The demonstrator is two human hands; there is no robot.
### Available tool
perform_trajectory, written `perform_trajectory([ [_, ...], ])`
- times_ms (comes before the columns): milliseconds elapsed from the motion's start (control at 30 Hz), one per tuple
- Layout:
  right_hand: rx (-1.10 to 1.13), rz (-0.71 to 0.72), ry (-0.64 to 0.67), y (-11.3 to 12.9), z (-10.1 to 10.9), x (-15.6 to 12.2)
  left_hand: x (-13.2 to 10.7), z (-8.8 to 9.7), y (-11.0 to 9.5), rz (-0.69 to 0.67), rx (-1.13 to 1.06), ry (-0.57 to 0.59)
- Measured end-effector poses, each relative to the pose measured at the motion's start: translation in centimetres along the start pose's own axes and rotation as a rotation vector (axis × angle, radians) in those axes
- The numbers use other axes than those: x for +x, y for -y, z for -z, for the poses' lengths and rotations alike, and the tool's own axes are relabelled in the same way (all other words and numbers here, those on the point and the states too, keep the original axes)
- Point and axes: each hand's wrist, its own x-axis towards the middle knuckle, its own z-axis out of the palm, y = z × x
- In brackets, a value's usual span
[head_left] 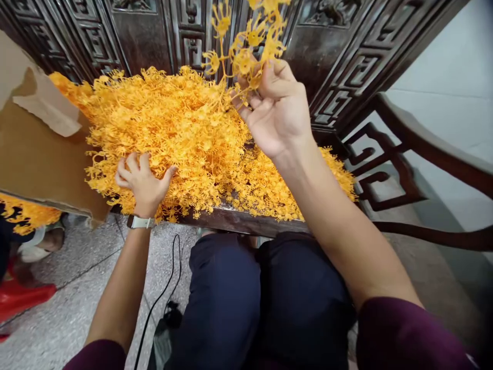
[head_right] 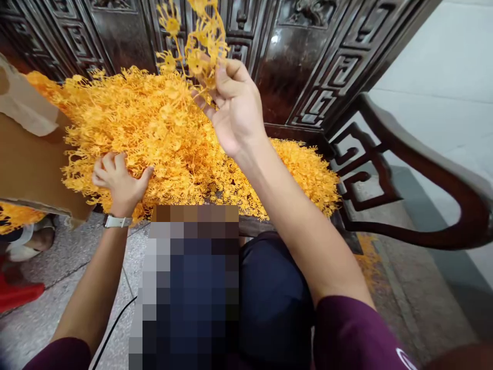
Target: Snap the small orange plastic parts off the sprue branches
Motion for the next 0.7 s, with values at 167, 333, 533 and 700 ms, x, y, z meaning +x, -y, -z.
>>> perform_trajectory([
  [167, -0.131, 0.136, 0.028, 1.3, 1.3, 0.3, 0.2, -0.5, -0.6, -0.012, 0.012, -0.020],
  [333, -0.207, 0.256, -0.059, 3.4, 3.4, 1.4, 0.6, -1.6, -0.4, 0.057, -0.041, -0.049],
  [533, -0.177, 0.145, -0.108, 4.4, 3.7, -1.1, 0.9, -2.0, -0.4, 0.065, -0.053, -0.019],
  [700, -0.237, 0.052, -0.095, 6.9, 4.4, -6.0, 0.7, -1.8, -1.2, 0.053, -0.132, 0.023],
])
